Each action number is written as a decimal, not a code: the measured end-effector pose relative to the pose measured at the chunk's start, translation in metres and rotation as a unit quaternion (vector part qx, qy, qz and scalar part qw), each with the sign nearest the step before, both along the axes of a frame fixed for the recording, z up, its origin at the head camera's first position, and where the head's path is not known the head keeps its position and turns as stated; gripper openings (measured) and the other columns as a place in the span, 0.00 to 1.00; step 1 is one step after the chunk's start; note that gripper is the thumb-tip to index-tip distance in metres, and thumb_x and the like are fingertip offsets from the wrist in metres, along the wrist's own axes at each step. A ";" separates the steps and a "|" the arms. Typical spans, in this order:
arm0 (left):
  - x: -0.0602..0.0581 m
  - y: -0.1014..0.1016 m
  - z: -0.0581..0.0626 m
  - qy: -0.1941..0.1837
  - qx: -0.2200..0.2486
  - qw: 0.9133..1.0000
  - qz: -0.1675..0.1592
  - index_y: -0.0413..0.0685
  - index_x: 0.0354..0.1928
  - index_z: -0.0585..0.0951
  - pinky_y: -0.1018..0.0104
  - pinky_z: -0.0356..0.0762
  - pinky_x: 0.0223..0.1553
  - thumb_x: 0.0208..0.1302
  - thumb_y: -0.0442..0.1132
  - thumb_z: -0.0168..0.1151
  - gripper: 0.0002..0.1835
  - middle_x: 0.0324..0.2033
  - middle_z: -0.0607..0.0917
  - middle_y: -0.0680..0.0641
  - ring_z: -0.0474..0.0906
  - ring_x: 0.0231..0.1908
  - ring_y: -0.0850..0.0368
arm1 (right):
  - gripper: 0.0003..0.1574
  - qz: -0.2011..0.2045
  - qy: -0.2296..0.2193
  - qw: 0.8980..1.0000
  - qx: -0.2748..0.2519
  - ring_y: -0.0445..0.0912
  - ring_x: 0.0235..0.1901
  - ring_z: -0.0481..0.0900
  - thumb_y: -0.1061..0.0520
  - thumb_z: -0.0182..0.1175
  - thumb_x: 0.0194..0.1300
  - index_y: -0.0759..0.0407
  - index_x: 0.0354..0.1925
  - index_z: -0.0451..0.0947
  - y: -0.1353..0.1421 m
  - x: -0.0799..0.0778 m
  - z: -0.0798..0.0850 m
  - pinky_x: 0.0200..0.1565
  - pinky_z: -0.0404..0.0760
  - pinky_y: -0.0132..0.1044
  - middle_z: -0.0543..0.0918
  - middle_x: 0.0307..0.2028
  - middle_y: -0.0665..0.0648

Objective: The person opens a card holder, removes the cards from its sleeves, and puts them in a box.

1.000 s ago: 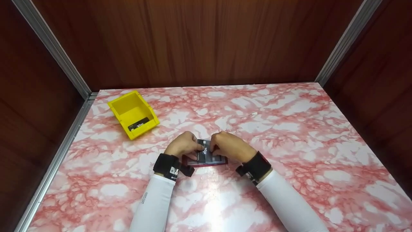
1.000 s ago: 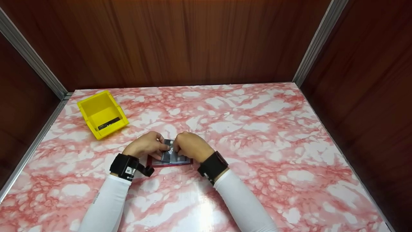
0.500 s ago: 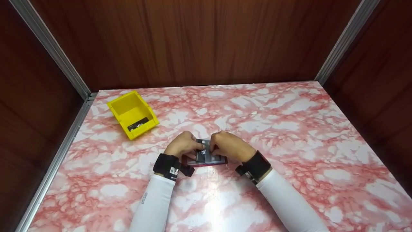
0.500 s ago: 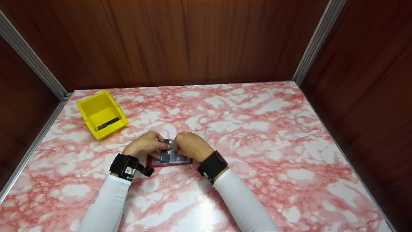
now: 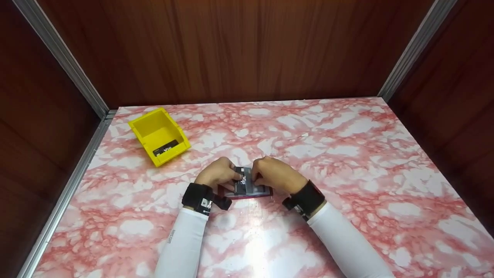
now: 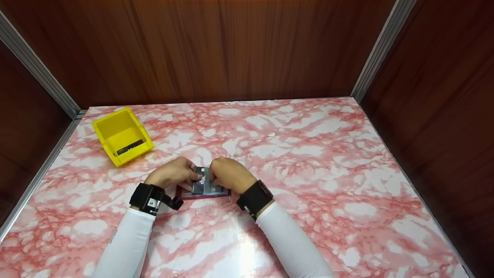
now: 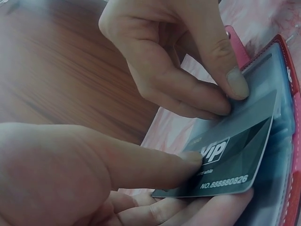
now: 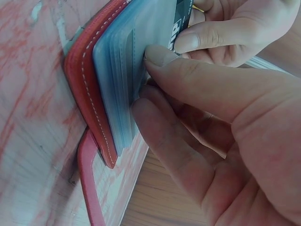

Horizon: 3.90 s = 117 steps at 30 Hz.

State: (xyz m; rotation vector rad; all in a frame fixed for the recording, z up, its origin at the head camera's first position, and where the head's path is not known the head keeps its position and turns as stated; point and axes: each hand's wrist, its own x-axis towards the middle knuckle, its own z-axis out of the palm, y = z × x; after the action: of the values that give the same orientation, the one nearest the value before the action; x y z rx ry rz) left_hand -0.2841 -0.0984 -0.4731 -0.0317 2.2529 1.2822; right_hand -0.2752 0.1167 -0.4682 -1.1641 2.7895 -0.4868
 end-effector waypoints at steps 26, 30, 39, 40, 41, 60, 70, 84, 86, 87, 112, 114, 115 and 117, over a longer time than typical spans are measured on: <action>-0.002 -0.022 0.006 0.019 -0.003 0.999 -0.036 0.36 0.48 0.81 0.67 0.89 0.34 0.66 0.29 0.65 0.10 0.42 0.87 0.42 0.87 0.28 0.56 | 0.04 -0.010 -0.015 1.000 0.000 0.48 0.42 0.90 0.61 0.78 0.64 0.57 0.39 0.93 -0.001 -0.001 0.000 0.48 0.90 0.42 0.92 0.41 0.55; -0.001 -0.024 0.007 0.027 -0.001 0.999 -0.033 0.37 0.48 0.80 0.69 0.88 0.34 0.65 0.29 0.66 0.11 0.44 0.87 0.41 0.86 0.28 0.56 | 0.04 -0.007 -0.011 1.000 0.001 0.49 0.43 0.90 0.61 0.78 0.64 0.57 0.39 0.93 -0.001 -0.002 -0.001 0.49 0.90 0.43 0.92 0.42 0.56; 0.000 -0.027 0.012 0.011 -0.003 1.000 -0.029 0.35 0.54 0.79 0.68 0.88 0.36 0.67 0.30 0.66 0.16 0.48 0.87 0.39 0.87 0.31 0.56 | 0.04 -0.008 -0.019 1.000 0.001 0.49 0.43 0.90 0.60 0.77 0.65 0.57 0.39 0.93 0.000 -0.001 0.000 0.48 0.90 0.42 0.92 0.42 0.56; 0.000 -0.028 0.013 0.015 -0.008 0.999 -0.032 0.36 0.54 0.79 0.69 0.88 0.36 0.67 0.30 0.66 0.16 0.48 0.87 0.39 0.87 0.31 0.56 | 0.04 -0.008 -0.019 1.000 0.001 0.49 0.43 0.90 0.60 0.77 0.65 0.57 0.39 0.93 0.000 -0.001 0.000 0.48 0.90 0.42 0.92 0.42 0.56; 0.000 -0.028 0.013 0.019 -0.012 0.999 -0.035 0.36 0.54 0.79 0.69 0.88 0.36 0.66 0.30 0.66 0.16 0.47 0.88 0.40 0.87 0.31 0.56 | 0.04 -0.008 -0.019 1.000 0.001 0.49 0.43 0.90 0.60 0.77 0.65 0.57 0.39 0.93 0.000 -0.002 0.000 0.48 0.90 0.43 0.92 0.42 0.56; -0.004 -0.038 0.015 0.096 -0.070 0.992 -0.035 0.37 0.55 0.88 0.65 0.80 0.51 0.73 0.35 0.67 0.14 0.49 0.92 0.39 0.83 0.44 0.56 | 0.05 0.007 -0.005 1.000 0.000 0.48 0.42 0.91 0.62 0.77 0.65 0.58 0.40 0.93 0.001 -0.002 0.000 0.47 0.91 0.42 0.92 0.42 0.56; -0.005 -0.037 0.017 0.083 -0.040 0.996 0.018 0.39 0.53 0.89 0.57 0.85 0.56 0.75 0.36 0.68 0.11 0.52 0.91 0.38 0.84 0.48 0.53 | 0.05 0.001 -0.011 1.000 0.007 0.49 0.44 0.91 0.61 0.77 0.65 0.57 0.41 0.93 0.000 -0.002 0.000 0.49 0.90 0.43 0.92 0.43 0.56; -0.005 -0.040 0.016 0.155 -0.104 0.982 -0.010 0.39 0.54 0.91 0.55 0.80 0.62 0.78 0.36 0.64 0.12 0.51 0.93 0.37 0.84 0.49 0.52 | 0.04 -0.009 -0.014 1.000 0.005 0.49 0.44 0.90 0.61 0.76 0.66 0.57 0.40 0.93 0.000 0.001 -0.001 0.50 0.90 0.44 0.92 0.43 0.56; -0.005 -0.040 0.016 0.158 -0.108 0.981 -0.011 0.40 0.55 0.91 0.53 0.79 0.64 0.77 0.36 0.64 0.12 0.53 0.92 0.38 0.83 0.51 0.50 | 0.04 -0.011 -0.014 1.000 0.002 0.49 0.44 0.89 0.61 0.76 0.66 0.57 0.40 0.92 0.000 0.001 -0.001 0.50 0.90 0.44 0.92 0.42 0.56; -0.005 -0.040 0.016 0.161 -0.111 0.981 -0.012 0.41 0.55 0.91 0.53 0.78 0.66 0.77 0.36 0.63 0.13 0.54 0.92 0.38 0.83 0.53 0.50 | 0.03 -0.013 -0.014 1.000 0.000 0.49 0.44 0.89 0.61 0.76 0.66 0.57 0.40 0.92 0.000 0.001 -0.002 0.50 0.90 0.44 0.91 0.42 0.56; -0.001 -0.089 0.043 0.290 -0.100 0.941 0.143 0.41 0.65 0.86 0.47 0.80 0.65 0.78 0.28 0.53 0.20 0.60 0.88 0.33 0.83 0.56 0.41 | 0.02 -0.024 -0.017 1.000 -0.002 0.47 0.41 0.87 0.59 0.75 0.68 0.57 0.39 0.92 0.000 0.002 -0.004 0.48 0.89 0.44 0.90 0.42 0.55; 0.003 -0.099 0.049 0.311 -0.116 0.927 0.173 0.42 0.66 0.86 0.45 0.81 0.64 0.79 0.29 0.54 0.20 0.61 0.88 0.33 0.84 0.56 0.39 | 0.01 -0.020 -0.013 1.000 -0.004 0.46 0.41 0.86 0.60 0.74 0.68 0.57 0.38 0.91 0.000 0.001 -0.004 0.48 0.89 0.44 0.90 0.42 0.55; 0.004 -0.104 0.052 0.321 -0.123 0.920 0.189 0.42 0.65 0.86 0.44 0.81 0.64 0.78 0.28 0.54 0.20 0.61 0.88 0.33 0.85 0.56 0.38 | 0.00 -0.017 -0.009 1.000 -0.005 0.46 0.40 0.86 0.61 0.74 0.68 0.57 0.38 0.91 0.001 0.001 -0.004 0.47 0.88 0.43 0.90 0.41 0.55; 0.006 -0.113 0.055 0.339 -0.135 0.905 0.220 0.42 0.65 0.86 0.42 0.81 0.66 0.77 0.27 0.55 0.21 0.61 0.88 0.32 0.85 0.59 0.35 | 0.01 -0.012 -0.001 1.000 -0.008 0.45 0.39 0.85 0.61 0.74 0.68 0.56 0.36 0.91 0.001 0.000 -0.004 0.46 0.88 0.43 0.90 0.40 0.55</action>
State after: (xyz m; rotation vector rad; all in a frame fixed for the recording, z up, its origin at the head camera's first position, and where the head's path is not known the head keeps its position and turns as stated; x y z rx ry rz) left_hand -0.2784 -0.2117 -0.4179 -0.2401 3.1575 1.3235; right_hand -0.2749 0.1180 -0.4721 -1.1329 2.8063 -0.5128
